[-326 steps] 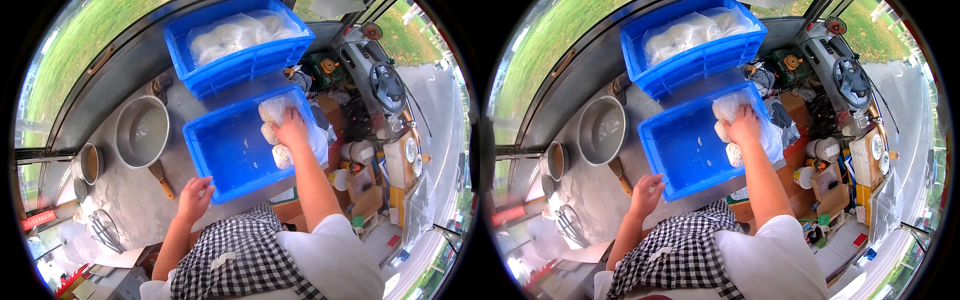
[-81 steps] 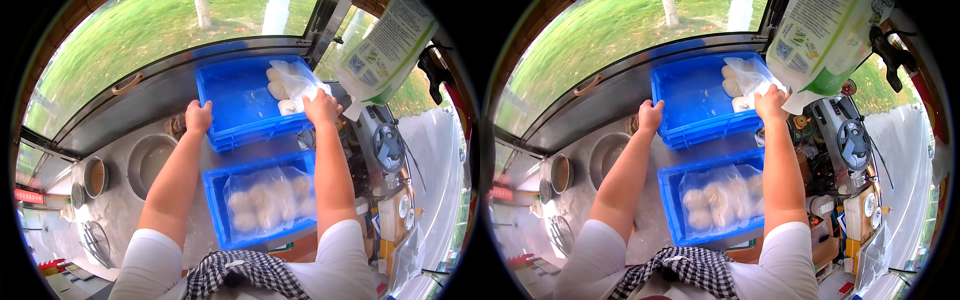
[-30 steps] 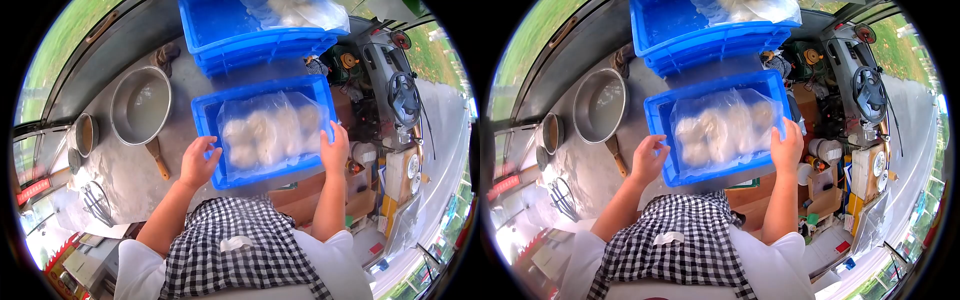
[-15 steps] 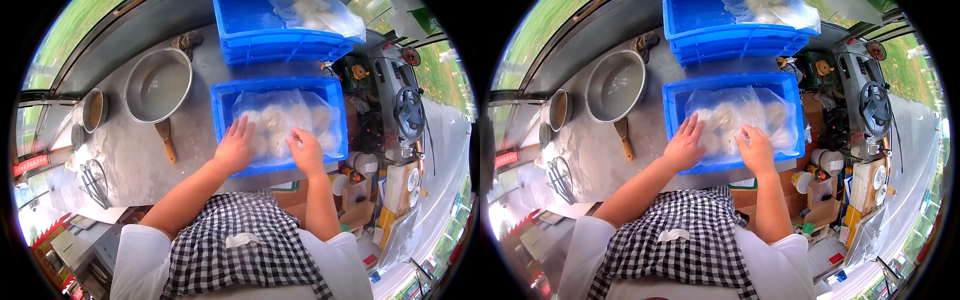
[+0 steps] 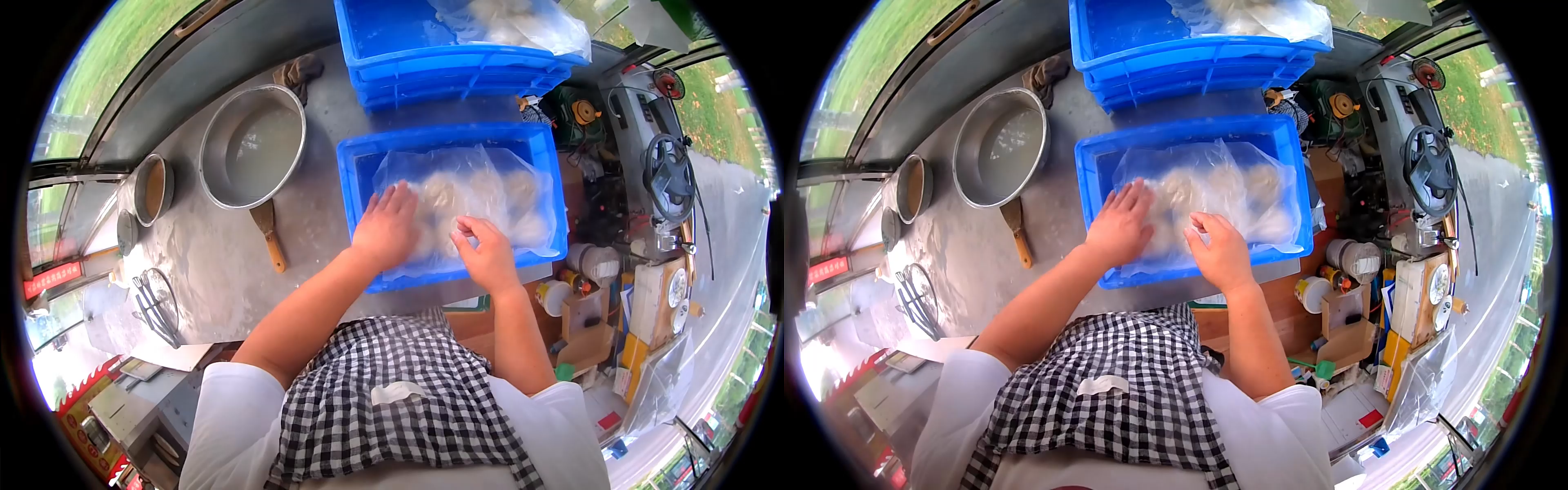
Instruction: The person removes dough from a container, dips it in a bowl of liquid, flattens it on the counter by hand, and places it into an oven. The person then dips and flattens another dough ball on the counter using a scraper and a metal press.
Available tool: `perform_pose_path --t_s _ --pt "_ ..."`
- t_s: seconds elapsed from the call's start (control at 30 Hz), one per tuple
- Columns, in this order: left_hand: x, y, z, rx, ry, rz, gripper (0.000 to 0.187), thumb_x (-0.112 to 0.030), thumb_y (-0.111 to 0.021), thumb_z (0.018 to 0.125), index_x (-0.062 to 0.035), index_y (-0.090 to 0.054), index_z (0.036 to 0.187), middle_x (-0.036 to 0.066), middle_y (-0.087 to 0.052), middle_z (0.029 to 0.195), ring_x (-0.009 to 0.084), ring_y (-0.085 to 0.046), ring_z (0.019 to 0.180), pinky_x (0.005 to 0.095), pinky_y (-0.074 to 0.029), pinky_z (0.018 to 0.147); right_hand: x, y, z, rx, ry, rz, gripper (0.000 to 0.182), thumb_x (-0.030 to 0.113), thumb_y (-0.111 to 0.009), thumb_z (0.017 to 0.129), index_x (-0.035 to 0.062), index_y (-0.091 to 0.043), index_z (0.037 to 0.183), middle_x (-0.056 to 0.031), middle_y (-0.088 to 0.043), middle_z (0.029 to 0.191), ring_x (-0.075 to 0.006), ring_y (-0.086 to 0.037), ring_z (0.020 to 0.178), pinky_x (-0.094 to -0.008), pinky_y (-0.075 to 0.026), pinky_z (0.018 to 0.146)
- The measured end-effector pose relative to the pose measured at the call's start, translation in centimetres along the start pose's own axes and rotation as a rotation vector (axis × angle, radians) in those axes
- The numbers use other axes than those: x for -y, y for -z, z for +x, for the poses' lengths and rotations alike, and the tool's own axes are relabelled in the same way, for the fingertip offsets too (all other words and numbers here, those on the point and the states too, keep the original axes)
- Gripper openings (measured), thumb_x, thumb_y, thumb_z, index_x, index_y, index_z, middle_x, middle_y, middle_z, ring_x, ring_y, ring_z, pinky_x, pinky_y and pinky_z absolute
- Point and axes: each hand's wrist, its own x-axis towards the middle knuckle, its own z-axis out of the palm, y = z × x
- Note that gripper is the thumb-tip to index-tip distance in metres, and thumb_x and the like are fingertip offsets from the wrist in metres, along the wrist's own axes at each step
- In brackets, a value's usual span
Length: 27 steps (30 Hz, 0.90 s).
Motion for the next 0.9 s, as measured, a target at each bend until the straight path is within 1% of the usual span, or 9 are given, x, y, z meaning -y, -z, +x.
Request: perform_pose_path --t_s 0.07,0.17,0.2,0.3,0.4,0.5,0.6,0.7,0.9 --pt "1.2 0.2 2.1 -0.141 0.052 -0.081 0.065 -0.027 -0.063 0.097 -0.0016 -0.044 0.155 0.024 -0.037 0.166 0.0412 -0.036 0.154 0.0501 -0.030 0.127 0.1 0.0 0.2 0.004 -0.003 0.003 0.028 0.018 -0.073 0.095 0.0006 -0.072 0.117 -0.0167 -0.073 0.106 -0.0316 -0.072 0.098 -0.0403 -0.057 0.087" --pt "1.6 2.3 4.6 -0.090 0.230 -0.213 0.059 -0.023 -0.062 0.096 0.0012 -0.050 0.149 0.028 -0.040 0.162 0.0438 -0.043 0.148 0.0472 -0.038 0.123 0.2 0.0 0.5 0.013 -0.002 0.002 0.028 0.018 -0.072 0.095 0.0005 -0.072 0.116 -0.0167 -0.073 0.105 -0.0317 -0.072 0.098 -0.0404 -0.057 0.087" --pt "1.6 3.2 5.1 -0.063 0.236 -0.145 0.052 -0.023 -0.062 0.096 0.0022 -0.058 0.141 0.030 -0.041 0.161 0.0444 -0.046 0.146 0.0463 -0.043 0.119 0.2 0.0 0.6 0.016 0.002 0.000 0.027 0.018 -0.072 0.095 0.0005 -0.072 0.116 -0.0166 -0.073 0.105 -0.0317 -0.072 0.098 -0.0404 -0.057 0.087" --pt "2.3 3.4 6.8 0.046 0.313 -0.005 0.047 -0.022 -0.068 0.093 -0.0006 -0.066 0.135 0.029 -0.053 0.152 0.0428 -0.054 0.138 0.0446 -0.045 0.116 0.5 0.2 1.0 0.014 0.011 -0.015 0.028 0.019 -0.073 0.095 0.0004 -0.072 0.116 -0.0165 -0.073 0.105 -0.0317 -0.072 0.098 -0.0402 -0.057 0.086" --pt "1.9 4.8 7.6 0.134 0.392 -0.120 0.040 -0.018 -0.066 0.094 -0.0019 -0.070 0.130 0.028 -0.057 0.147 0.0417 -0.057 0.134 0.0445 -0.045 0.116 0.6 0.6 0.9 -0.004 -0.006 0.010 0.028 0.019 -0.073 0.095 0.0004 -0.072 0.116 -0.0164 -0.073 0.105 -0.0316 -0.072 0.098 -0.0399 -0.057 0.085" --pt "2.1 5.2 7.0 -0.096 0.245 -0.219 0.040 -0.015 -0.064 0.098 0.0000 -0.068 0.134 0.022 -0.064 0.140 0.0330 -0.061 0.132 0.0411 -0.050 0.112 0.4 0.9 0.7 -0.009 -0.022 0.029 0.028 0.018 -0.073 0.095 -0.0003 -0.072 0.115 -0.0158 -0.074 0.105 -0.0310 -0.072 0.098 -0.0394 -0.057 0.085" --pt "-2.4 11.5 5.5 0.135 0.335 -0.769 0.039 -0.015 -0.062 0.103 0.0047 -0.065 0.136 0.016 -0.068 0.133 0.0251 -0.063 0.130 0.0394 -0.054 0.108 0.1 1.0 0.4 -0.010 -0.054 0.076 0.032 0.023 -0.076 0.095 -0.0001 -0.070 0.116 -0.0151 -0.074 0.105 -0.0287 -0.072 0.098 -0.0384 -0.057 0.085" --pt "-4.5 10.8 5.0 0.184 0.277 -1.413 0.043 -0.016 -0.064 0.104 0.0081 -0.060 0.140 0.014 -0.064 0.137 0.0232 -0.062 0.128 0.0415 -0.056 0.106 1.9 0.6 0.0 0.023 -0.169 0.180 0.038 0.029 -0.078 0.094 0.0011 -0.069 0.117 -0.0154 -0.074 0.106 -0.0259 -0.072 0.099 -0.0371 -0.057 0.085" --pt "-7.1 10.1 5.8 0.220 0.110 -1.908 0.058 -0.018 -0.065 0.103 0.0071 -0.047 0.152 0.017 -0.056 0.147 0.0295 -0.055 0.138 0.0492 -0.045 0.119 1.8 -1.0 0.0 0.007 -0.324 0.318 0.035 0.030 -0.077 0.094 0.0004 -0.067 0.109 -0.0125 -0.073 0.090 -0.0258 -0.071 0.083 -0.0366 -0.056 0.077"
